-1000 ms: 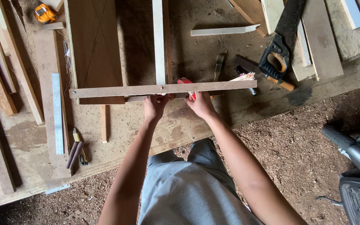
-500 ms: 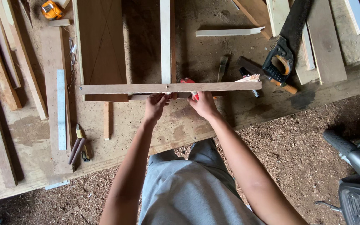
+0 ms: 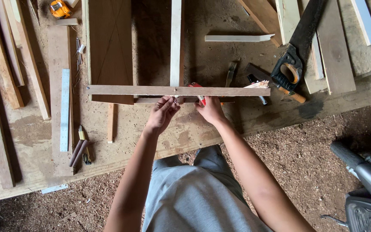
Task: The person assembles a wooden frame by positioning planks and hammering nails to join them. They repeatedly pick up nails and strike them with a hammer, then place a flat board on top of the assembled frame.
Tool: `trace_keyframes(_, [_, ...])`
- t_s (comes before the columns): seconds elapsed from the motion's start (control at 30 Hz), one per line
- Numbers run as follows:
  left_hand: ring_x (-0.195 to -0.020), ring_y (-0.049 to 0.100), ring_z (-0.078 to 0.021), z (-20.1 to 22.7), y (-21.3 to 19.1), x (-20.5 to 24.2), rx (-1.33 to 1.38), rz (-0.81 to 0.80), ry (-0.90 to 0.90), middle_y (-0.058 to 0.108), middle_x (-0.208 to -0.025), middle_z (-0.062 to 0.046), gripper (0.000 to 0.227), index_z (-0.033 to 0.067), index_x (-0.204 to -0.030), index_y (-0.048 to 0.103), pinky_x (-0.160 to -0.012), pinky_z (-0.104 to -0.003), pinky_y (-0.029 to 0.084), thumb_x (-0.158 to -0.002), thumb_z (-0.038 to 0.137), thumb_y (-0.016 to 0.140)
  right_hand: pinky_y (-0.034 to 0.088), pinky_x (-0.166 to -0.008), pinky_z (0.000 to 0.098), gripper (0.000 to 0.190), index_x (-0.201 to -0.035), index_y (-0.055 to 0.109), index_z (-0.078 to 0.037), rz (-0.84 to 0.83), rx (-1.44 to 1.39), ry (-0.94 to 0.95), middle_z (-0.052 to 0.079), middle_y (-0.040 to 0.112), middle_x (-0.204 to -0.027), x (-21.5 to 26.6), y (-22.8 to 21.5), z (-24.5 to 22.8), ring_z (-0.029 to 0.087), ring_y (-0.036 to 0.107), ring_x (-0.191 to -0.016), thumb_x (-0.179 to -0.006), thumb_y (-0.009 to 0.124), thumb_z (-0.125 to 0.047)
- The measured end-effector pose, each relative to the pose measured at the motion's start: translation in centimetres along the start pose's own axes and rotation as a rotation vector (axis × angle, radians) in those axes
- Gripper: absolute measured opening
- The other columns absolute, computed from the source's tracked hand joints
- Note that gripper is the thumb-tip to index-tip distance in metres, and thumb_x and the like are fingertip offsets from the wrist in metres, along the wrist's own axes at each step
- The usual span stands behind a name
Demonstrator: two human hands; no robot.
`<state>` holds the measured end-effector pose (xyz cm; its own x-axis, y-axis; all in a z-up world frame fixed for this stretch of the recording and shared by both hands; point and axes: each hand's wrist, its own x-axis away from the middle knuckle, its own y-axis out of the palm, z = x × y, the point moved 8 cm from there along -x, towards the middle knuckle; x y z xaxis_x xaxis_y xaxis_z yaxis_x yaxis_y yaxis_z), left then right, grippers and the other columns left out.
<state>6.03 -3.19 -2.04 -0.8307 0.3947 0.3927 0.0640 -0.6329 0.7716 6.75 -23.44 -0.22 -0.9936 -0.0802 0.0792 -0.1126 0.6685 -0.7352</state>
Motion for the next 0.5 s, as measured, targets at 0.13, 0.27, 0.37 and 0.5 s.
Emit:
trace_keyframes(0.13, [-0.098, 0.071, -0.0179, 0.1, 1.7, 1.5, 0.037, -0.078, -0.003, 0.072, -0.098, -0.006, 0.016, 0.0064, -0.117, 0.068, -0.1, -0.038, 0.057, -0.102, 0.009, 0.062, 0.06, -0.075, 0.0387, 0.058, -0.133, 0.057, -0.001, -0.022, -0.045, 0.033, 0.014, 0.068, -0.097, 0.1, 0.4, -0.2, 0.023, 0.07, -0.081, -0.081, 0.082, -0.011])
trace_keyframes(0.27, [-0.098, 0.071, -0.018, 0.7, 1.6, 2.6, -0.064, -0.03, 0.025, 0.073, -0.103, -0.005, 0.017, 0.0055, -0.115, 0.068, -0.097, -0.037, 0.058, -0.098, 0.007, 0.065, 0.06, -0.074, 0.033, 0.031, -0.116, 0.065, -0.002, -0.098, -0.119, 0.166, 0.008, 0.071, -0.093, 0.1, 1.2, 1.4, 0.017, 0.074, -0.079, -0.09, 0.077, -0.014])
trace_keyframes(0.37, [-0.095, 0.07, -0.0147, 1.6, 0.0, 3.1, -0.255, 0.014, 0.105, 0.072, -0.101, -0.003, 0.015, 0.0047, -0.112, 0.07, -0.092, -0.034, 0.058, -0.097, 0.009, 0.071, 0.061, -0.08, 0.0361, 0.025, -0.108, 0.067, -0.005, -0.088, -0.162, 0.149, 0.009, 0.072, -0.091, -0.2, 1.2, 1.6, 0.019, 0.074, -0.081, -0.088, 0.077, -0.015])
trace_keyframes(0.5, [-0.089, 0.067, -0.0104, 2.8, -4.9, 5.0, -0.546, 0.177, 0.223, 0.072, -0.096, -0.002, 0.018, 0.0041, -0.112, 0.071, -0.079, -0.028, 0.054, -0.096, 0.011, 0.075, 0.055, -0.077, 0.0464, 0.023, -0.071, 0.064, -0.002, 0.051, 0.099, -0.037, 0.017, 0.066, -0.094, -0.1, -0.2, -0.7, 0.031, 0.068, -0.085, -0.079, 0.083, -0.012])
